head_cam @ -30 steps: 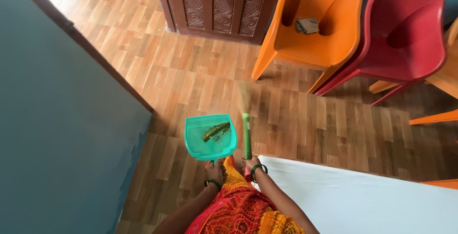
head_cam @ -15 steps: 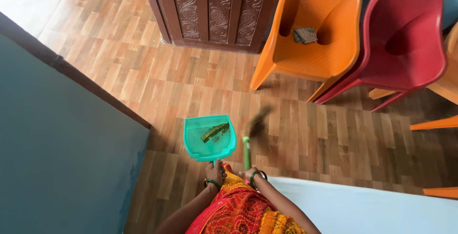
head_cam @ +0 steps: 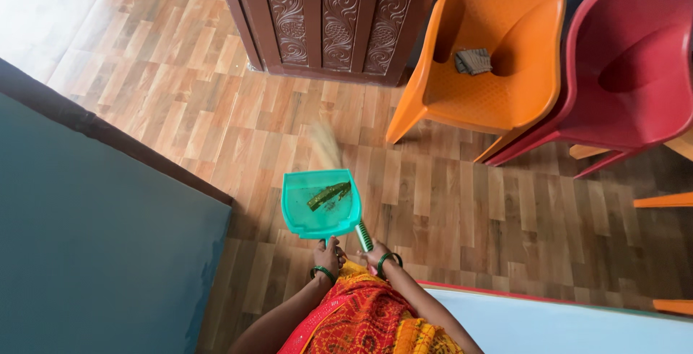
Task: The person sweeps a tiled floor with a broom and collects debris into a dustpan. They move around furniture, including chairs and a bed, to clean different areas of the room.
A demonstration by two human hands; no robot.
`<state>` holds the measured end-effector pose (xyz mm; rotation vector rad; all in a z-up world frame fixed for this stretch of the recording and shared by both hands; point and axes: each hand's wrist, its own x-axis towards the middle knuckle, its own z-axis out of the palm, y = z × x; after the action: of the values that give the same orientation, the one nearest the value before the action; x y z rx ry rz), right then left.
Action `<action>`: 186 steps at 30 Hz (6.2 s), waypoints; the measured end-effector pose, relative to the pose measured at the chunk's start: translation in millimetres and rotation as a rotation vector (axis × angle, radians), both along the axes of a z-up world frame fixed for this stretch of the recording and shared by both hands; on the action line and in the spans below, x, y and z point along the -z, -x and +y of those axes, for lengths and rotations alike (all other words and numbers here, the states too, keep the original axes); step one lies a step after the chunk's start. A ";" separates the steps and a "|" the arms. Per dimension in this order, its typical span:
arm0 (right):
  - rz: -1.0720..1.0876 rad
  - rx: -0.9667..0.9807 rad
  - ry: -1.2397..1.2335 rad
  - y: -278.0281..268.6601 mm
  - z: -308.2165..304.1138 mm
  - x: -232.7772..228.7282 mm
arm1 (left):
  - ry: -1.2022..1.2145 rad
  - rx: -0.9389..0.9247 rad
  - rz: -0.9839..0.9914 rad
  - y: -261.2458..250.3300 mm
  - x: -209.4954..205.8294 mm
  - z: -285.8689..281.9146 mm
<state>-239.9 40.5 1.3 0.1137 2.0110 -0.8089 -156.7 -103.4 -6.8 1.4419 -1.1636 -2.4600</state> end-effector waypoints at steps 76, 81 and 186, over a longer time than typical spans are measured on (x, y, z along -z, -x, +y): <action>-0.094 -0.312 0.018 458.2 -149.9 54.4 | 0.022 -0.267 -0.055 414.0 14.2 -114.0; 0.103 -0.623 0.056 476.8 -190.0 50.2 | -0.020 -0.336 -0.097 418.3 16.6 -142.8; -0.105 -1.437 0.033 425.3 -71.4 9.3 | 0.051 -1.426 -0.131 346.6 15.2 162.7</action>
<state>-665.2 -30.9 -7.9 -1.1449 1.4303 0.1135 -503.3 59.2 -22.0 1.5422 0.0010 -1.2985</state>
